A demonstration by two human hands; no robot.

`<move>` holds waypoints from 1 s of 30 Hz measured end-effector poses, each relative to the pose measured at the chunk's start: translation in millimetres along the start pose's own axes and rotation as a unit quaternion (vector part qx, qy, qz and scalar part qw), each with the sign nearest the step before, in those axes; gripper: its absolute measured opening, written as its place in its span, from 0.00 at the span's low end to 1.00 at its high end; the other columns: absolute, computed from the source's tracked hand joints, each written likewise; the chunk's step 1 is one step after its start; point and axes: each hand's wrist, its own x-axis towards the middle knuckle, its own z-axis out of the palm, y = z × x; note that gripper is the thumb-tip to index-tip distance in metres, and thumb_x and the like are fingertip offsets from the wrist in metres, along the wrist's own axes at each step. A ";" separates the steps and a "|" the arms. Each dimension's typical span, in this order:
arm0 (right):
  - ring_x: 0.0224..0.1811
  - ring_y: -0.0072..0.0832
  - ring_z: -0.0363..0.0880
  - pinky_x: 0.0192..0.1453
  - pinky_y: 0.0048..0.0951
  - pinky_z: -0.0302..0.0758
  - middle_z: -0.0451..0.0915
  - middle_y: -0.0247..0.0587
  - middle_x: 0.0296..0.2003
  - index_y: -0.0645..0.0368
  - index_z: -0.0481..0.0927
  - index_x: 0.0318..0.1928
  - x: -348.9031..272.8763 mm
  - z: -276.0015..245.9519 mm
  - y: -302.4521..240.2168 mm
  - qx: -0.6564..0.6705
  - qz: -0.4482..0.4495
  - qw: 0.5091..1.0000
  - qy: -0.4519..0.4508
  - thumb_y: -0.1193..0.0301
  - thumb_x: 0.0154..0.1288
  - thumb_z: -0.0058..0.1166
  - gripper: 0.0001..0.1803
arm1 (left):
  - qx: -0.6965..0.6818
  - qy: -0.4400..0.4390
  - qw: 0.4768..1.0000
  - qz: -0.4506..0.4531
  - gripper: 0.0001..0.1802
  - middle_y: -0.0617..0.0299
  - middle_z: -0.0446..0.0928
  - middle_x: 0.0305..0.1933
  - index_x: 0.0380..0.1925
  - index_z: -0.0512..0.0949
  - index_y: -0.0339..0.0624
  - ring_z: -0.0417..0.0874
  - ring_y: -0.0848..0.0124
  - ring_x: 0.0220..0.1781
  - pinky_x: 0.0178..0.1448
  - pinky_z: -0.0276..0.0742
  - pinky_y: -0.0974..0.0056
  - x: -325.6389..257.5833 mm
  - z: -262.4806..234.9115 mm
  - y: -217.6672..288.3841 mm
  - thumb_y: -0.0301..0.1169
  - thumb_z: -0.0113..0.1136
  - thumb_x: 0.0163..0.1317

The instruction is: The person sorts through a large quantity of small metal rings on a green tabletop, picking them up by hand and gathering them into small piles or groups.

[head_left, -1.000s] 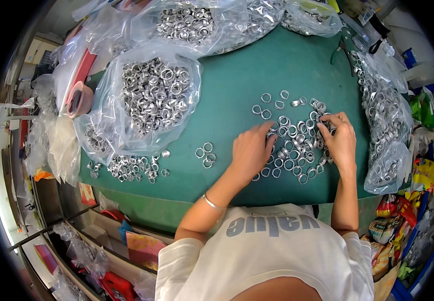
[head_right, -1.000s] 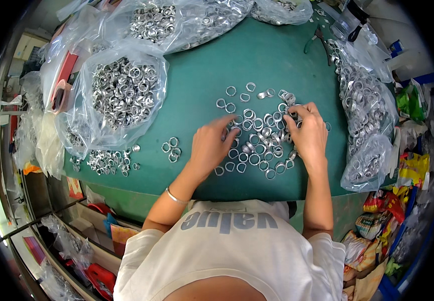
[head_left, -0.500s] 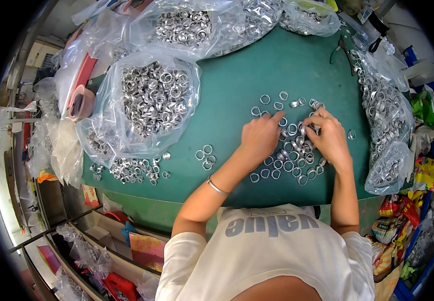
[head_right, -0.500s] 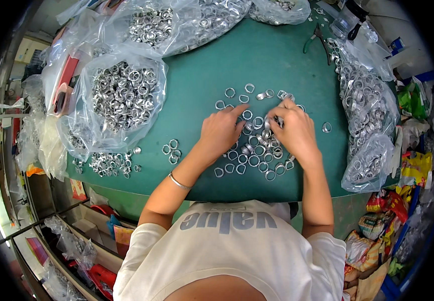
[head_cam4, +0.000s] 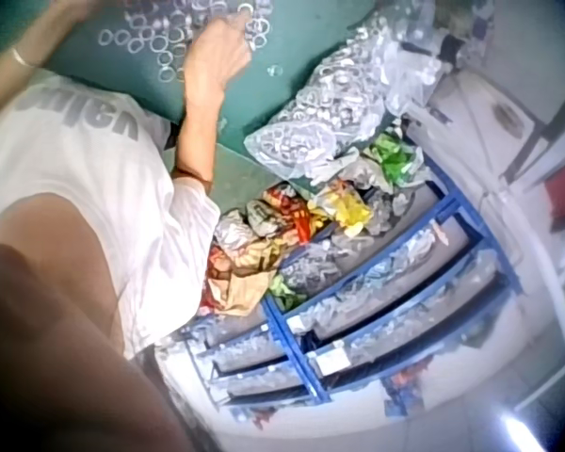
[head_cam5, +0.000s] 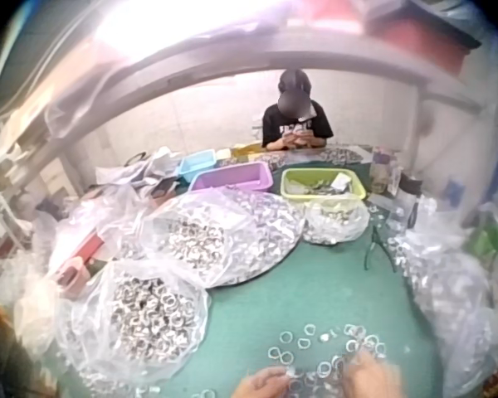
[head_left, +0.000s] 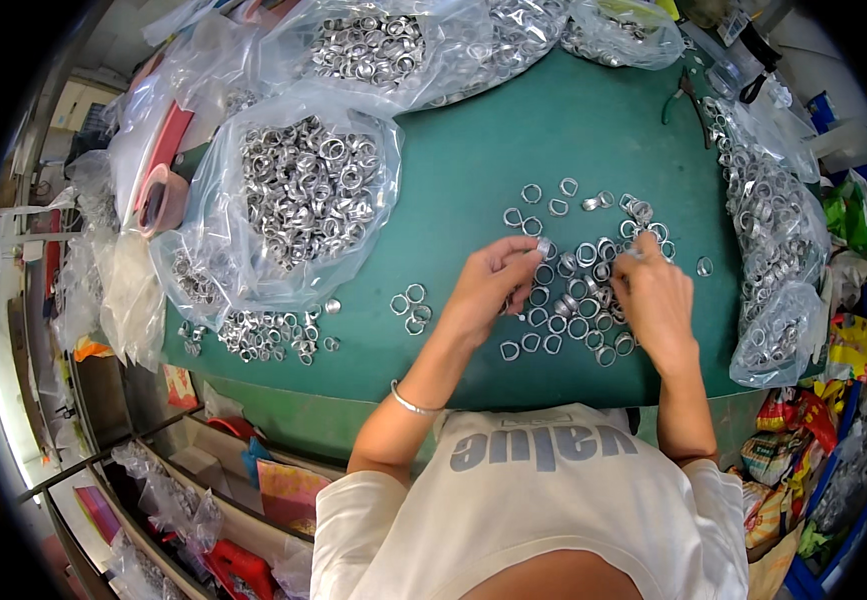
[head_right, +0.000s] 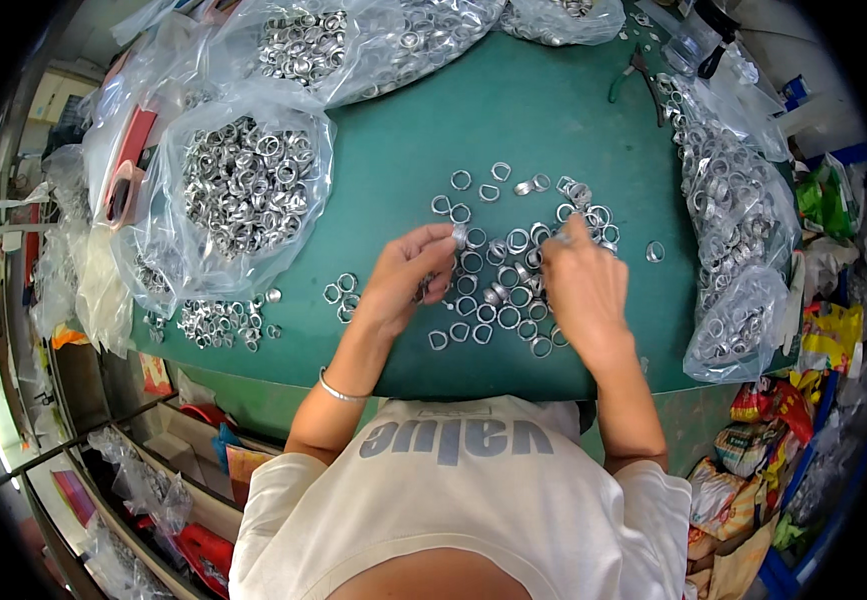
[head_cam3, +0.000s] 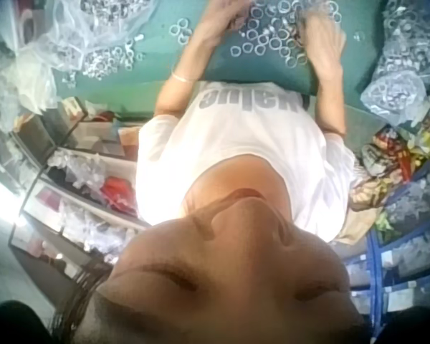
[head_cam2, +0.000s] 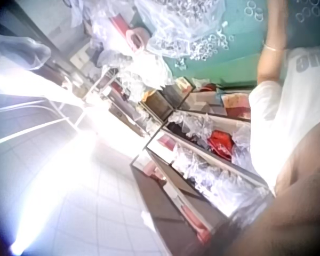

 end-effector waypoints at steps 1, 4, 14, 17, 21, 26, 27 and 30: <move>0.25 0.43 0.77 0.28 0.42 0.71 0.73 0.43 0.35 0.59 0.78 0.26 1.1 -2.1 3.5 0.008 0.016 1.000 0.021 0.75 0.51 0.58 0.03 | -0.073 -0.016 0.997 -0.027 0.13 0.71 0.65 0.20 0.45 0.70 0.37 0.64 0.81 0.19 0.18 0.56 0.77 -6.9 -2.3 -2.9 0.32 0.54 0.63; 0.20 0.37 0.73 0.26 0.37 0.70 0.73 0.41 0.30 0.58 0.79 0.36 3.4 -9.2 8.2 0.251 0.075 0.965 0.017 0.75 0.53 0.58 0.08 | -0.269 -0.079 0.956 -0.088 0.12 0.69 0.64 0.23 0.44 0.69 0.39 0.64 0.80 0.20 0.18 0.56 0.77 -21.5 -6.9 -16.4 0.33 0.51 0.65; 0.24 0.39 0.76 0.26 0.37 0.71 0.72 0.44 0.29 0.60 0.78 0.39 -26.8 30.1 -32.6 0.059 -0.017 0.998 -0.029 0.73 0.47 0.64 0.16 | -0.117 0.029 0.993 0.015 0.11 0.68 0.62 0.24 0.44 0.67 0.40 0.64 0.79 0.21 0.19 0.57 0.76 -44.5 8.4 -35.2 0.34 0.50 0.66; 0.26 0.41 0.76 0.29 0.38 0.71 0.72 0.44 0.30 0.59 0.78 0.37 -25.0 33.7 -29.5 0.089 -0.009 0.995 -0.039 0.73 0.48 0.63 0.14 | -0.204 0.022 0.979 -0.010 0.11 0.68 0.62 0.23 0.44 0.67 0.40 0.64 0.79 0.21 0.19 0.57 0.76 -49.1 3.5 -30.4 0.33 0.51 0.65; 0.23 0.38 0.74 0.29 0.35 0.71 0.73 0.43 0.29 0.58 0.78 0.38 -17.8 19.4 -13.1 0.199 -0.014 0.980 0.020 0.75 0.49 0.61 0.13 | -0.207 0.023 0.978 -0.016 0.12 0.68 0.63 0.22 0.44 0.66 0.39 0.64 0.80 0.20 0.19 0.57 0.76 -52.9 -0.6 -31.7 0.30 0.52 0.64; 0.22 0.21 0.70 0.22 0.22 0.66 0.75 0.34 0.28 0.60 0.78 0.43 -21.6 7.5 -10.7 0.615 0.175 0.759 -0.123 0.71 0.62 0.53 0.10 | 0.061 0.068 0.989 0.116 0.14 0.69 0.65 0.21 0.45 0.70 0.37 0.65 0.81 0.20 0.21 0.59 0.76 -56.0 9.6 -37.6 0.25 0.58 0.59; 0.22 0.18 0.70 0.19 0.17 0.63 0.75 0.33 0.29 0.61 0.77 0.45 -23.7 15.0 -13.7 0.671 0.154 0.712 -0.141 0.65 0.67 0.48 0.13 | 0.131 0.071 0.977 0.153 0.16 0.69 0.65 0.21 0.46 0.72 0.37 0.65 0.81 0.20 0.22 0.59 0.76 -56.4 14.1 -36.2 0.23 0.59 0.57; 0.22 0.18 0.71 0.18 0.16 0.62 0.75 0.34 0.29 0.59 0.76 0.47 -26.8 26.2 -25.4 0.767 0.231 0.565 -0.197 0.64 0.69 0.45 0.14 | 0.303 0.071 0.910 0.274 0.18 0.69 0.63 0.20 0.45 0.75 0.39 0.62 0.81 0.21 0.25 0.60 0.75 -54.9 27.5 -33.7 0.22 0.63 0.52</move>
